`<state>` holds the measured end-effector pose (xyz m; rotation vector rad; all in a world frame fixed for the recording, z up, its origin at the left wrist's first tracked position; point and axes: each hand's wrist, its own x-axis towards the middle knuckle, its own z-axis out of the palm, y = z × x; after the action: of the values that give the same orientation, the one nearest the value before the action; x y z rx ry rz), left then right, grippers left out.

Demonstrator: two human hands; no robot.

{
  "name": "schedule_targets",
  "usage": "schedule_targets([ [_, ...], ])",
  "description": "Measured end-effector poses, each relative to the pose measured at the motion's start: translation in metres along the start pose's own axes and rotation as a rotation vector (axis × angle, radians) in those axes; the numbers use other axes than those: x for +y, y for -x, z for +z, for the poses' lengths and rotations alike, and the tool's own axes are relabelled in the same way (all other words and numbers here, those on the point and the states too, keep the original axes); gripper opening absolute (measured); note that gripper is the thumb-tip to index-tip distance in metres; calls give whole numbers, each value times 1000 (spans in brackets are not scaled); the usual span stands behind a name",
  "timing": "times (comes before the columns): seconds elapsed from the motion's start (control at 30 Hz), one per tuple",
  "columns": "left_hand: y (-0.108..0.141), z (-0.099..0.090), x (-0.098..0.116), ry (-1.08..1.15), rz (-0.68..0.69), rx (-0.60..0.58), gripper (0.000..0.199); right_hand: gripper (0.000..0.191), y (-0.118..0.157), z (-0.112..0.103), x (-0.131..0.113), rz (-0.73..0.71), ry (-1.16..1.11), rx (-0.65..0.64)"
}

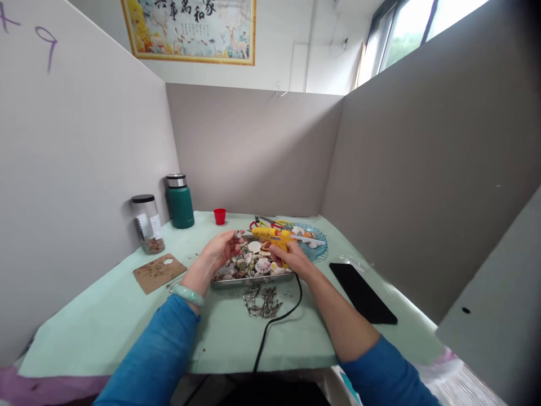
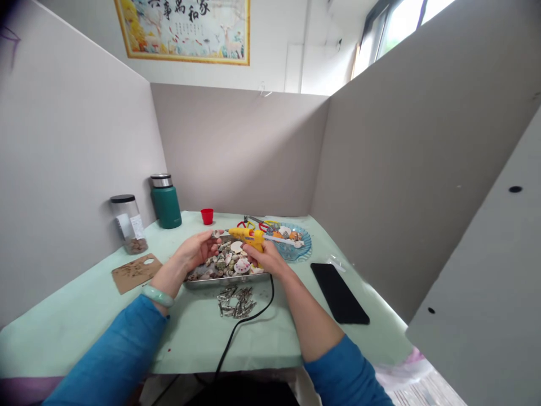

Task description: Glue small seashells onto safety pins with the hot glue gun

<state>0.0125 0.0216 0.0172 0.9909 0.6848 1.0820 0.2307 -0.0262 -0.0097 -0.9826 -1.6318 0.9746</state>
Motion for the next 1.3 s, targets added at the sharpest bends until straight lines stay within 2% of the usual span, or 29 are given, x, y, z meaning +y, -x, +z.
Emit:
schedule_targets([
  [0.1, -2, -2, 0, 21, -23, -17, 20, 40, 2, 0, -1, -4, -4, -17],
  [0.2, -4, -4, -1, 21, -30, 21, 21, 39, 1, 0, -1, -10, 22, -1],
  [0.33, -5, -4, -4, -114, -2, 81, 19, 40, 0, 1, 0, 11, 15, 25],
  [0.47, -6, -5, -13, -498, 52, 71, 23, 40, -2, 1, 1, 11, -19, 40],
  [0.6, -10, -11, -24, -1092, 280, 85, 16, 40, -3, 1, 3, 32, -52, 62],
  [0.67, -10, -14, -28, -1215, 358, 76, 16, 40, -3, 1, 3, 24, -69, 79],
  [0.77, -7, -8, -30, -1269, 477, 88, 16, 40, -4, 1, 1, 10, -94, 102],
  [0.83, -4, 4, -31, -1297, 543, -40, 22, 39, -4, 1, 0, 3, -126, 129],
  [0.93, -4, 27, -31, -1398, 523, -469, 29, 39, -5, 1, 0, -12, -185, 179],
  [1.03, -12, 43, -29, -1590, 486, -717, 30, 39, -6, 1, 1, -12, -226, 203],
  [1.13, -27, 42, -24, -1760, 471, -753, 32, 39, -6, 0, 0, -1, -226, 205],
  [1.3, -52, 25, -16, -2003, 497, -638, 39, 38, -5, 1, -2, -8, -214, 215],
])
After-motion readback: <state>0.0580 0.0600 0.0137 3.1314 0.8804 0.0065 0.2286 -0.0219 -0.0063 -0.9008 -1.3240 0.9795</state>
